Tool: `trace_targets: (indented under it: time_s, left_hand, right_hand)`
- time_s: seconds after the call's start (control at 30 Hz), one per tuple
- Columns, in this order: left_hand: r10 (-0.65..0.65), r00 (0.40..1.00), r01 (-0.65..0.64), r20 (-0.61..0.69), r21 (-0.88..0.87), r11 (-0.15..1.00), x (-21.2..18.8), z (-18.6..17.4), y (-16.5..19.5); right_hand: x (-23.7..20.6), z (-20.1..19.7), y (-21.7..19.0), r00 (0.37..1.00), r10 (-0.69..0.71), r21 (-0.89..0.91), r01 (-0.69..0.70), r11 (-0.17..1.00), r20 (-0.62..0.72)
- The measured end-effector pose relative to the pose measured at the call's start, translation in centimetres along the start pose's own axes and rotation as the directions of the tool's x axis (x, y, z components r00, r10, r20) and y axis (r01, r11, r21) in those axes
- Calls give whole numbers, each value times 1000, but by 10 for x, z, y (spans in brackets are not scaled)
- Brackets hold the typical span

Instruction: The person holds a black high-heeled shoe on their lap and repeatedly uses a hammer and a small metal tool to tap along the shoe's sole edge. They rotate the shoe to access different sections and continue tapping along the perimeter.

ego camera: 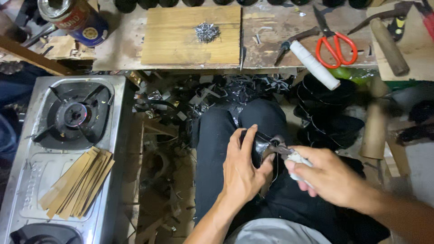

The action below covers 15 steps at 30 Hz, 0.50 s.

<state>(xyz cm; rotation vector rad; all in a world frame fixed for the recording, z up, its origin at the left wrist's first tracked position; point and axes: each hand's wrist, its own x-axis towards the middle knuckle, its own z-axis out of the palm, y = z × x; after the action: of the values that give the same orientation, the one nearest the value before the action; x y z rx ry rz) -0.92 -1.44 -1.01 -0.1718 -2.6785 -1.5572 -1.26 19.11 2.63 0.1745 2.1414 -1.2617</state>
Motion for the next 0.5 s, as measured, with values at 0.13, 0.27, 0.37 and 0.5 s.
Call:
trace_targets:
  time_s: [0.13,0.27,0.37,0.5]
  left_hand:
    - [-32,999,32,17,-13,999,8,-2,-11]
    - [-35,999,35,17,-4,999,9,2,-16]
    - [-24,1000,24,13,-1,1000,11,4,-19]
    - [5,998,-5,63,2,1000,11,-1,-28]
  right_hand:
    - [14,40,22,979,-16,98,37,994,-202]
    - [21,65,34,939,-103,55,128,990,-329]
    - [26,72,36,909,-179,5,195,981,-376]
    - [31,73,34,897,-214,-36,218,975,-387]
